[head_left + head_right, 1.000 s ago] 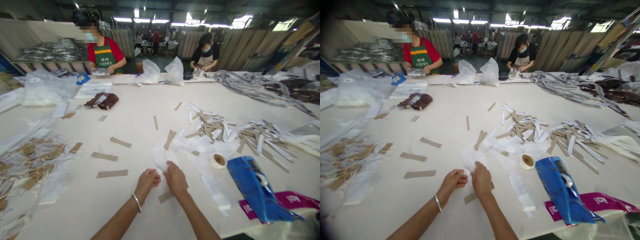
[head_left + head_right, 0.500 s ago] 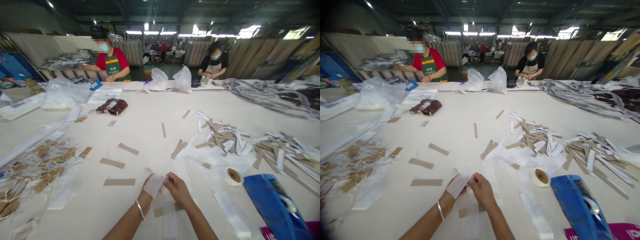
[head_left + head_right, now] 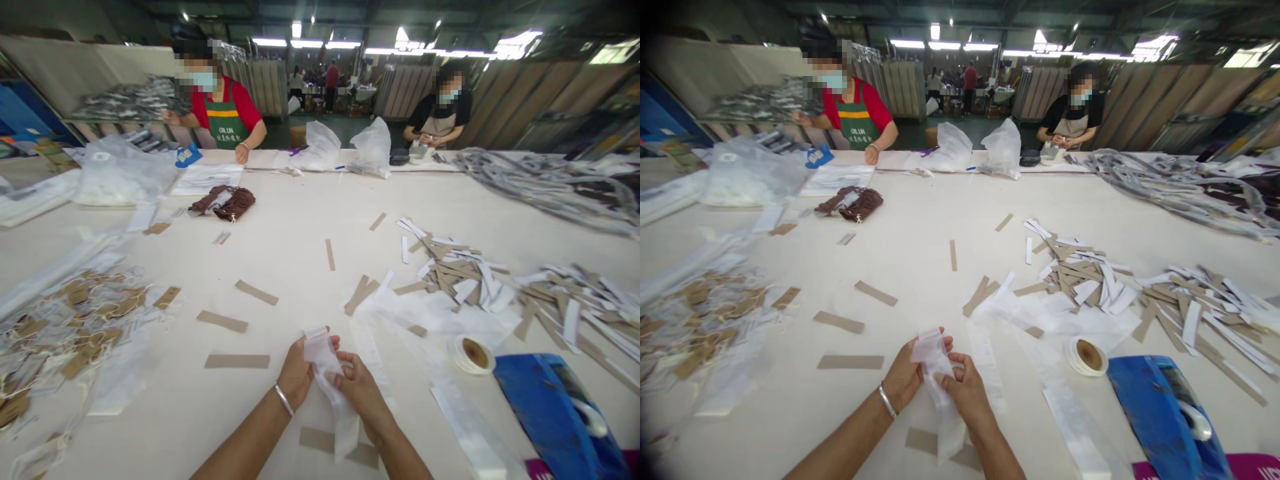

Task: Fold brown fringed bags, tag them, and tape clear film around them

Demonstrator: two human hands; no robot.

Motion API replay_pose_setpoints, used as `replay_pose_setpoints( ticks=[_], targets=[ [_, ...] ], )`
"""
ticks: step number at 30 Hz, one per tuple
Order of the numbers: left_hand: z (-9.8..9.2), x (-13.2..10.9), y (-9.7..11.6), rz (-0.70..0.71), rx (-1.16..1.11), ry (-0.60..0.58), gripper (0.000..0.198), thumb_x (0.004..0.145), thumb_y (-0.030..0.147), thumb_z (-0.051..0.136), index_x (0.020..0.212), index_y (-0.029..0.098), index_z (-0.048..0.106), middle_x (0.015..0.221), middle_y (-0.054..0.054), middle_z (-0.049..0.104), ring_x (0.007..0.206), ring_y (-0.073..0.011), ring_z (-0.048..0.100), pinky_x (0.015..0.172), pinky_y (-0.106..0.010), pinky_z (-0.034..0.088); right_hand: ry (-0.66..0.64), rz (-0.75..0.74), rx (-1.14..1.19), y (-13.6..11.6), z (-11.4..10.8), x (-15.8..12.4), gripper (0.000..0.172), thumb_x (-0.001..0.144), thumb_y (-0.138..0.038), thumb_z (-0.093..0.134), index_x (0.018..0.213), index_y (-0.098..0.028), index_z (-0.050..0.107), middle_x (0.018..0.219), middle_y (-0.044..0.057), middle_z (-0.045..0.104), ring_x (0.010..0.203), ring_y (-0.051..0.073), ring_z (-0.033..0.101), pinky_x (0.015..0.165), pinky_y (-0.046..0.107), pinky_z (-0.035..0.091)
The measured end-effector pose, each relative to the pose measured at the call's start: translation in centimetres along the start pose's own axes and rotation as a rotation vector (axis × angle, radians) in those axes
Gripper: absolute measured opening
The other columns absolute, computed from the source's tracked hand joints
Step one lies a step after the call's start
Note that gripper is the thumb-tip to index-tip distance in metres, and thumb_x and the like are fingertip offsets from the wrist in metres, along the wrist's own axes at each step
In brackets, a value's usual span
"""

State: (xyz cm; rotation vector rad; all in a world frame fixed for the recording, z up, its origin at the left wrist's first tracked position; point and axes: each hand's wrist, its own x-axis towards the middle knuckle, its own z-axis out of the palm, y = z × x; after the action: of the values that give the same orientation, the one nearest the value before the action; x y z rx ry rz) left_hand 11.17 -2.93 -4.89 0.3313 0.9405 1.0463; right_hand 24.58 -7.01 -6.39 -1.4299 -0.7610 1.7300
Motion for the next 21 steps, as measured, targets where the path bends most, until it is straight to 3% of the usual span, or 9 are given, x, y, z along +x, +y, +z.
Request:
replay_pose_setpoints(
  ticks=[3,7,9,11,13,15,17,19,21],
  targets=[
    [-0.1,0.8,0.0,-0.034,0.005,0.055,0.043,0.073,0.030,0.075,0.110,0.010,0.062,0.094,-0.015,0.072,0.087,-0.0238,0.069,0.073,-0.031,0.055,-0.083,0.059,0.097,0.8,0.5,-0.5,0.057,0.061,-0.048,0.077,0.103,-0.019,0.051,0.078,0.004,0.069,0.062,0.019,0.063,0.058,0.028,0.046],
    [0.1,1.3,0.0,-0.119,-0.079,0.020,0.037,0.079,0.031,0.072,0.107,0.011,0.060,0.095,-0.015,0.071,0.085,-0.0218,0.069,0.077,-0.033,0.056,-0.139,0.053,0.115,1.9,1.4,-1.8,0.050,0.067,-0.053,0.073,0.096,-0.017,0.055,0.078,0.003,0.067,0.062,0.015,0.061,0.058,0.025,0.043],
    [0.0,1.1,0.1,-0.153,-0.104,0.039,0.033,0.079,0.029,0.072,0.105,0.013,0.059,0.090,-0.011,0.071,0.079,-0.0193,0.069,0.076,-0.034,0.056,-0.189,0.007,-0.043,1.7,0.9,-2.6,0.041,0.073,-0.050,0.069,0.092,-0.017,0.057,0.075,0.001,0.065,0.060,0.013,0.058,0.056,0.023,0.042],
    [-0.4,1.0,0.2,-0.140,-0.097,0.085,0.030,0.079,0.028,0.072,0.103,0.014,0.059,0.077,-0.004,0.067,0.066,-0.0139,0.066,0.070,-0.030,0.056,-0.178,-0.062,-0.353,0.9,-0.6,-3.1,0.029,0.081,-0.046,0.061,0.088,-0.018,0.060,0.068,-0.001,0.062,0.057,0.013,0.056,0.054,0.024,0.041],
    [-0.8,0.9,0.2,-0.089,-0.065,0.129,0.029,0.080,0.028,0.072,0.102,0.014,0.059,0.067,0.002,0.060,0.054,-0.0088,0.058,0.059,-0.024,0.053,0.047,-0.171,-0.709,-0.1,-2.8,-3.2,0.026,0.088,-0.042,0.050,0.093,-0.019,0.062,0.070,0.001,0.063,0.062,0.016,0.058,0.059,0.027,0.044],
    [-0.9,0.8,0.0,-0.039,-0.017,0.165,0.029,0.080,0.029,0.071,0.102,0.013,0.060,0.063,0.004,0.055,0.048,-0.0061,0.050,0.050,-0.019,0.046,0.404,-0.328,-0.996,-0.7,-5.0,-2.6,0.030,0.091,-0.041,0.047,0.108,-0.020,0.060,0.093,0.008,0.066,0.084,0.023,0.061,0.073,0.034,0.047],
    [-0.3,0.8,-0.6,-0.027,0.025,0.185,0.029,0.081,0.030,0.069,0.101,0.011,0.060,0.060,0.005,0.052,0.046,-0.0051,0.045,0.046,-0.018,0.041,0.631,-0.472,-1.196,-0.5,-6.4,-1.8,0.035,0.090,-0.040,0.050,0.117,-0.019,0.056,0.116,0.014,0.060,0.105,0.029,0.055,0.086,0.041,0.045],
    [0.8,0.7,-1.5,-0.064,0.040,0.167,0.026,0.083,0.029,0.067,0.099,0.010,0.060,0.060,0.004,0.052,0.045,-0.0050,0.044,0.045,-0.018,0.040,0.668,-0.546,-1.299,0.1,-6.9,-1.1,0.028,0.092,-0.035,0.048,0.112,-0.019,0.058,0.119,0.015,0.057,0.108,0.030,0.052,0.090,0.042,0.043],
    [2.0,0.5,-2.5,-0.118,0.033,0.139,0.020,0.084,0.025,0.065,0.096,0.010,0.061,0.060,0.004,0.054,0.045,-0.0053,0.046,0.046,-0.018,0.040,0.674,-0.554,-1.308,0.7,-7.0,-1.0,0.024,0.095,-0.032,0.040,0.100,-0.020,0.060,0.109,0.013,0.059,0.101,0.027,0.054,0.088,0.040,0.043]
  ],
)
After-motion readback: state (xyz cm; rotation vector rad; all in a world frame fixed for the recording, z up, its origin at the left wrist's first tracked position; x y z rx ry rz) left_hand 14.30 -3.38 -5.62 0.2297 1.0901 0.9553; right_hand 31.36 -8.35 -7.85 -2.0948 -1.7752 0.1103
